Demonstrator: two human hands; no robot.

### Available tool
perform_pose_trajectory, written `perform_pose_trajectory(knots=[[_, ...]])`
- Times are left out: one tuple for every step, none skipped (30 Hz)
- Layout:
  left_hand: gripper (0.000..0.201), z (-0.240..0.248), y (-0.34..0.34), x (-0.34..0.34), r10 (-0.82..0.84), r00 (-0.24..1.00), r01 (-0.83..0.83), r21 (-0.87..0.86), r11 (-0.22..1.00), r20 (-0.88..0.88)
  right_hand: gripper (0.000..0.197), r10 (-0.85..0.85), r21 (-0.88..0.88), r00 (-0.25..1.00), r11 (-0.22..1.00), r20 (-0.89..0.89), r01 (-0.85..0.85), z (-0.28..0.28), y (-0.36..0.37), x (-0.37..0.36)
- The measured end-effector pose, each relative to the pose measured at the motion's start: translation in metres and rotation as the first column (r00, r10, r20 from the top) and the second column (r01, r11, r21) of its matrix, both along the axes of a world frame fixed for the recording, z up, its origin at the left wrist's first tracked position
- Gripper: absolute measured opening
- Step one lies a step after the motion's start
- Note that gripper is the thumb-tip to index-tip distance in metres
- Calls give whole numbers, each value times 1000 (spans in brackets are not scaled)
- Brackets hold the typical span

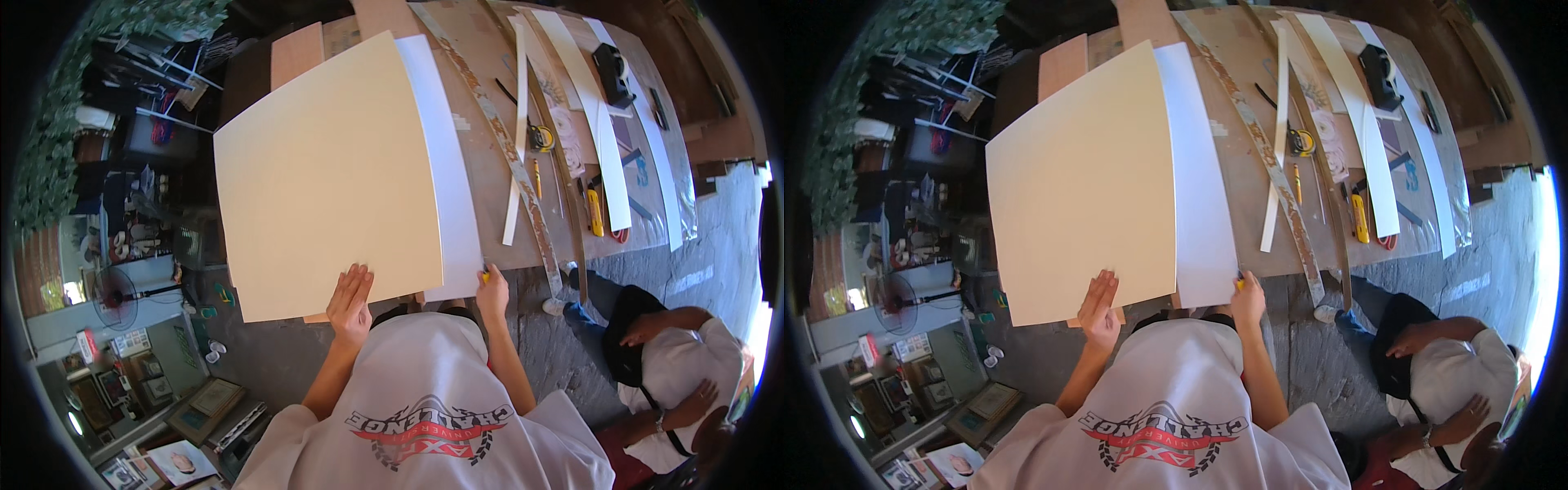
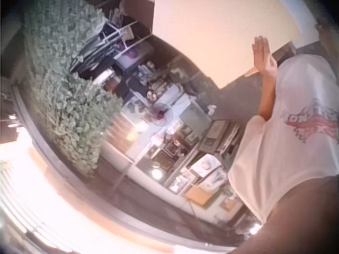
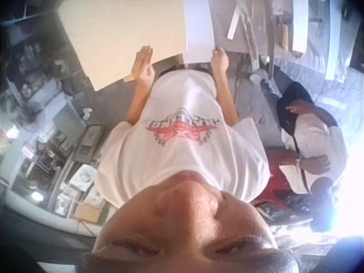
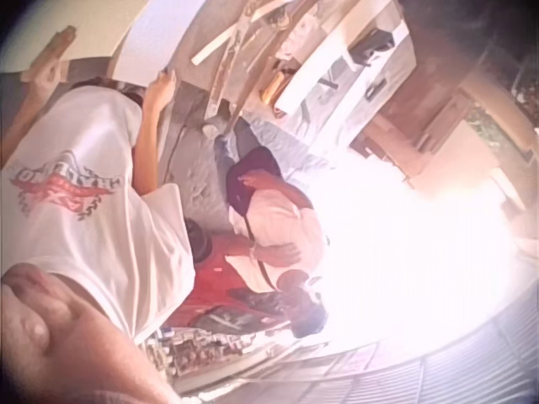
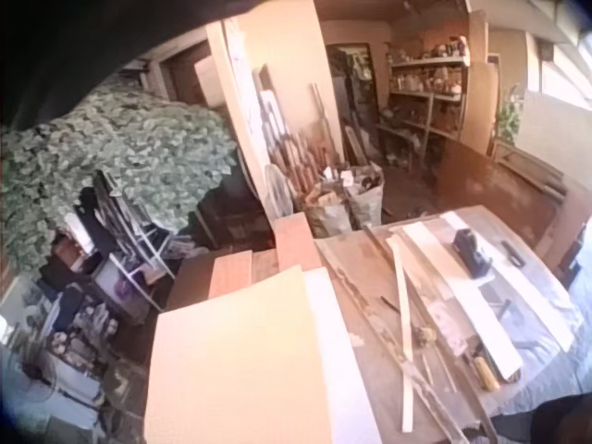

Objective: The person selects a large white board from a stack, carries it to a workbench, and uses a tape measure and pencil to mark dimensions. They then use a utility knife to cut the board along the marked lines.

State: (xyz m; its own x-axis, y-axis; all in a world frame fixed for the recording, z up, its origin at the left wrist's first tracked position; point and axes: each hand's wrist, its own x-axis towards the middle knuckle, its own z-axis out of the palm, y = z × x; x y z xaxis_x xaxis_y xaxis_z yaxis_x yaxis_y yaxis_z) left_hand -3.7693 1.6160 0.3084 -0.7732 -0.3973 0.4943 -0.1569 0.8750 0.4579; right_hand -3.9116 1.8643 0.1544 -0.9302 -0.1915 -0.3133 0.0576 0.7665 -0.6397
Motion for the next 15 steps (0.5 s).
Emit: perform_pose_trajectory(knots=[[35,-8,5,-4,-4,1000,4,-5,1000,15,24,25,15,1000,1000,7,-25,1,-5,-6],[34,-16,9,-5,3,999,-3,-1,1000,48,24,56,14,998,998,-37,-56,3,-8,-8],[34,-23,13,-6,-24,999,24,-9,1000,48,22,76,47,997,996,29,-78,6,-9,-9],[35,-34,17,-5,-33,998,34,-12,999,62,21,108,61,993,992,41,-111,8,-9,-10],[35,-44,21,-5,-39,996,40,-15,999,75,20,142,107,986,983,87,-151,10,-6,-11],[36,-54,27,-3,-69,992,71,-22,997,110,24,171,125,984,976,58,-177,12,-2,-13],[38,-63,31,1,-91,985,97,-33,995,145,26,105,134,994,985,10,-105,13,6,-18],[40,-72,34,6,-98,975,109,-45,993,199,28,46,151,999,988,-3,-46,13,13,-27],[41,-81,38,9,-126,968,139,-44,989,217,30,13,127,997,992,-74,-3,10,16,-39],[43,-84,48,18,-140,955,154,-34,987,262,37,-6,44,983,999,-181,14,13,31,-53],[46,-92,53,20,-159,946,177,-39,983,284,40,-53,40,974,997,-222,63,9,36,-76],[50,-99,58,21,-190,933,205,-16,979,307,45,-21,78,927,996,-374,54,6,40,-101],[48,-106,62,20,-203,915,220,-8,975,350,46,32,90,932,996,-362,1,4,44,-126],[46,-112,66,18,-221,903,245,-17,969,369,47,47,98,949,995,-312,-18,3,46,-151],[44,-115,70,18,-237,901,271,-45,962,364,46,77,142,943,989,-325,-32,2,41,-171]])
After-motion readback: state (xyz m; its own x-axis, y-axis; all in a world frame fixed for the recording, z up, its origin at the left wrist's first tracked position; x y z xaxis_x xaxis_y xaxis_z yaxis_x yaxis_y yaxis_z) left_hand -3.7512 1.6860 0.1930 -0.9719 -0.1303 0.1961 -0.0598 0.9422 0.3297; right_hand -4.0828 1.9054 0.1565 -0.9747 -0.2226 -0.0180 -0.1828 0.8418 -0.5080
